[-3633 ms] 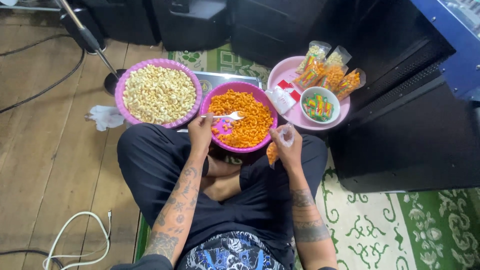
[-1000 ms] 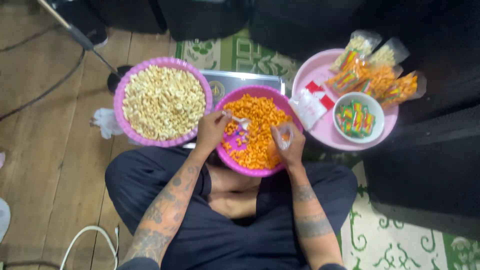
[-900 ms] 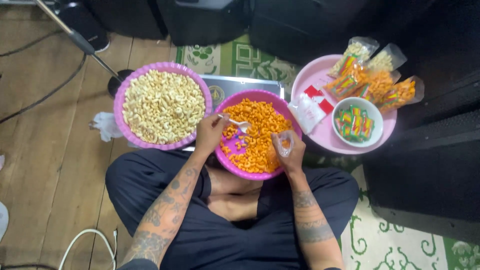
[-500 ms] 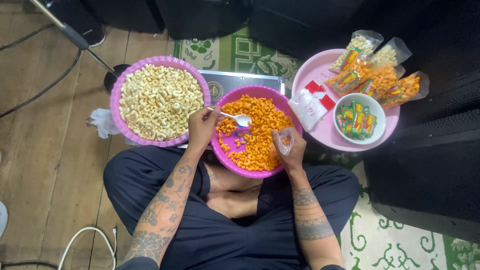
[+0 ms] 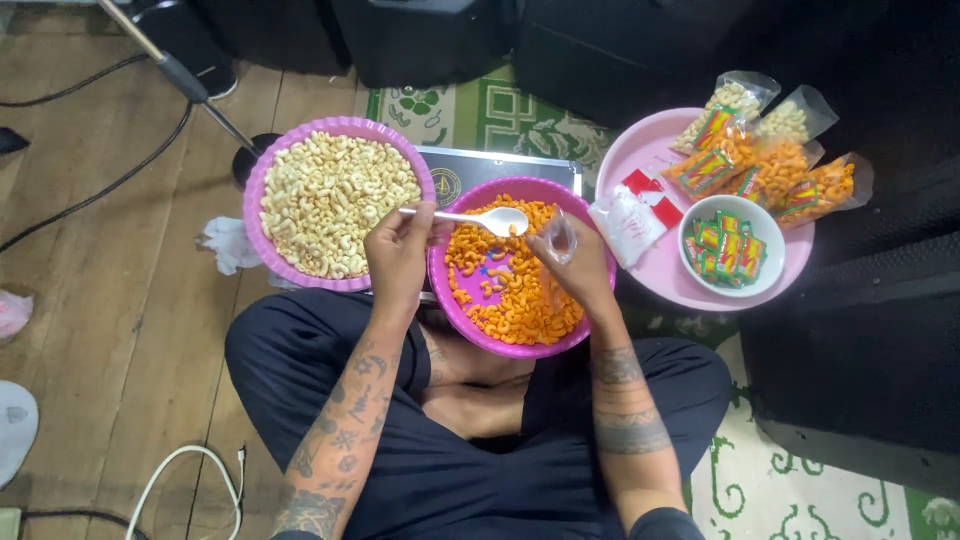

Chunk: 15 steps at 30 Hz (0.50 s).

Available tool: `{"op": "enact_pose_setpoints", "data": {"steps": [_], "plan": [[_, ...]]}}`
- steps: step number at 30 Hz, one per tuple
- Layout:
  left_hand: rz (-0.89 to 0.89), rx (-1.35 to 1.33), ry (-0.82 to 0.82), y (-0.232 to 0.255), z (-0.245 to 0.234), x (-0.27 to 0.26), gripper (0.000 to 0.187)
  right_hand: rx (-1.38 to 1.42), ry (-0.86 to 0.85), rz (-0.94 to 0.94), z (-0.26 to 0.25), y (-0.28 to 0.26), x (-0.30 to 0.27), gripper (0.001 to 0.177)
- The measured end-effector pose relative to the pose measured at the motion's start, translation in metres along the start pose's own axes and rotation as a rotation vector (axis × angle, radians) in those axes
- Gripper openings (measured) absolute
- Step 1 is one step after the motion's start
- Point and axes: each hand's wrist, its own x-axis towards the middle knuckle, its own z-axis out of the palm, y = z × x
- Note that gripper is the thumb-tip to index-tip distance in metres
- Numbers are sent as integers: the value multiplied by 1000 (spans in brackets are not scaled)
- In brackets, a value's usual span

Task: Filling small plastic bags with orange snacks using a spoon and hands while sitting on the floor.

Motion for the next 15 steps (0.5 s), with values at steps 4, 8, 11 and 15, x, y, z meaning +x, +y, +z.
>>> {"op": "enact_pose_setpoints", "data": {"steps": [4,8,11,15], "plan": [[149,49,-20,19,8,-23,22,-40,41,7,14,2,-8,31],[385,326,-99,6,18,-42,20,-29,65,110,20,-22,-29,38],[631,533,-196,2,26,-53,14,-19,91,118,21,-13,-37,39],[943,623,-387,4,38,-63,18,-16,137,34,23,17,-39,32]]}}
